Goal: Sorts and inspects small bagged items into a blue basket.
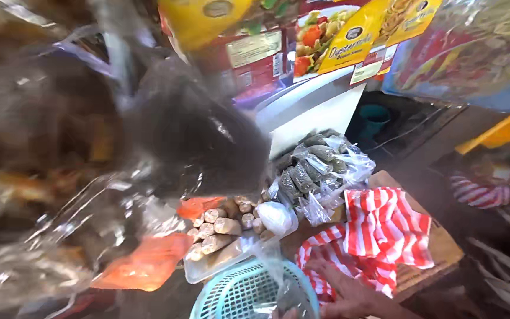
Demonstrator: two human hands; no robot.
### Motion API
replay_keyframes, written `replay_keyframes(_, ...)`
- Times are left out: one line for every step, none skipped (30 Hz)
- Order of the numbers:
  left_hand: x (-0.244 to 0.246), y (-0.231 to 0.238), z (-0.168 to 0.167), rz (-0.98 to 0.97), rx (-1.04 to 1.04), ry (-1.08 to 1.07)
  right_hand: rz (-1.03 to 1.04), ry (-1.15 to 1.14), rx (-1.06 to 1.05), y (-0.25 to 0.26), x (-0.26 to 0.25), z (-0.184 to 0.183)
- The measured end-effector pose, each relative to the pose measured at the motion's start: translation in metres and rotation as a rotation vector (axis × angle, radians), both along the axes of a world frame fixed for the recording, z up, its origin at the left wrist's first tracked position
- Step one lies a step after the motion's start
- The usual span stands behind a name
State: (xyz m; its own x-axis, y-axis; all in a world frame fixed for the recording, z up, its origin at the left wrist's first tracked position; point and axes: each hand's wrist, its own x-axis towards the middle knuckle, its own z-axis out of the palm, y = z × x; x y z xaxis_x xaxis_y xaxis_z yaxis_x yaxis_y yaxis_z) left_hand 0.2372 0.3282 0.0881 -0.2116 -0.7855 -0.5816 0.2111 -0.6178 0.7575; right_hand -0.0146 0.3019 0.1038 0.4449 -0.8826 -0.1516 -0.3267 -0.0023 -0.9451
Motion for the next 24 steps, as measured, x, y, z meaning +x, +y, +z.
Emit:
replay_keyframes(-0.02, -0.006, 0.018, 0.03, 0.014, -0.001, 0.006, -0.091, 0.046, -0.004, 0.003, 0.008)
replay_keyframes(-0.041, -0.018, 0.032, 0.042, 0.017, -0.048, -0.02, -0.167, 0.057, -0.006, 0.006, 0.014)
replay_keyframes(-0.061, -0.033, 0.04, 0.039, 0.008, -0.111, -0.069, -0.22, 0.063, -0.008, 0.008, 0.021)
replay_keyframes(-0.081, -0.051, 0.044, 0.023, -0.029, -0.186, -0.148, -0.248, 0.038, -0.012, 0.007, 0.024)
replay_keyframes(-0.099, -0.071, 0.044, -0.013, -0.085, -0.274, -0.252, -0.24, -0.011, -0.02, 0.002, 0.026)
replay_keyframes(-0.116, -0.093, 0.048, -0.064, -0.14, -0.371, -0.358, -0.214, -0.084, -0.032, -0.007, 0.025)
replay_keyframes(-0.133, -0.117, 0.057, -0.134, -0.183, -0.458, -0.44, -0.178, -0.17, -0.049, -0.02, 0.024)
replay_keyframes(-0.148, -0.141, 0.066, -0.199, -0.21, -0.493, -0.497, -0.142, -0.235, -0.068, -0.034, 0.027)
replay_keyframes(-0.164, -0.165, 0.075, -0.232, -0.24, -0.485, -0.539, -0.109, -0.274, -0.09, -0.049, 0.034)
replay_keyframes(-0.18, -0.188, 0.083, -0.235, -0.291, -0.468, -0.57, -0.082, -0.275, -0.112, -0.064, 0.045)
replay_keyframes(-0.194, -0.21, 0.09, -0.239, -0.344, -0.449, -0.592, -0.055, -0.266, -0.137, -0.079, 0.053)
replay_keyframes(-0.207, -0.232, 0.096, -0.257, -0.392, -0.453, -0.602, -0.019, -0.244, -0.16, -0.094, 0.06)
replay_keyframes(-0.217, -0.251, 0.098, -0.277, -0.419, -0.456, -0.613, 0.036, -0.223, -0.184, -0.109, 0.064)
replay_keyframes(-0.225, -0.267, 0.097, -0.294, -0.418, -0.444, -0.614, 0.107, -0.228, -0.206, -0.121, 0.065)
replay_keyframes(-0.23, -0.281, 0.091, -0.309, -0.394, -0.434, -0.623, 0.192, -0.278, -0.224, -0.128, 0.061)
replay_keyframes(-0.235, -0.291, 0.083, -0.315, -0.354, -0.421, -0.609, 0.288, -0.346, -0.241, -0.132, 0.05)
replay_keyframes(-0.239, -0.297, 0.073, -0.322, -0.31, -0.39, -0.554, 0.395, -0.393, -0.255, -0.133, 0.036)
replay_keyframes(-0.243, -0.299, 0.063, -0.329, -0.269, -0.341, -0.477, 0.507, -0.409, -0.266, -0.133, 0.02)
replay_keyframes(-0.247, -0.3, 0.055, -0.339, -0.229, -0.295, -0.394, 0.621, -0.391, -0.272, -0.13, 0.006)
replay_keyframes(-0.249, -0.3, 0.048, -0.353, -0.182, -0.264, -0.319, 0.719, -0.382, -0.274, -0.127, -0.007)
replay_keyframes(-0.251, -0.298, 0.044, -0.357, -0.154, -0.247, -0.258, 0.774, -0.399, -0.275, -0.125, -0.014)
replay_keyframes(-0.251, -0.296, 0.043, -0.359, -0.143, -0.24, -0.229, 0.771, -0.43, -0.276, -0.124, -0.018)
replay_keyframes(-0.248, -0.291, 0.042, -0.361, -0.153, -0.237, -0.22, 0.732, -0.476, -0.277, -0.126, -0.02)
replay_keyframes(-0.242, -0.282, 0.04, -0.367, -0.183, -0.226, -0.224, 0.663, -0.523, -0.277, -0.13, -0.022)
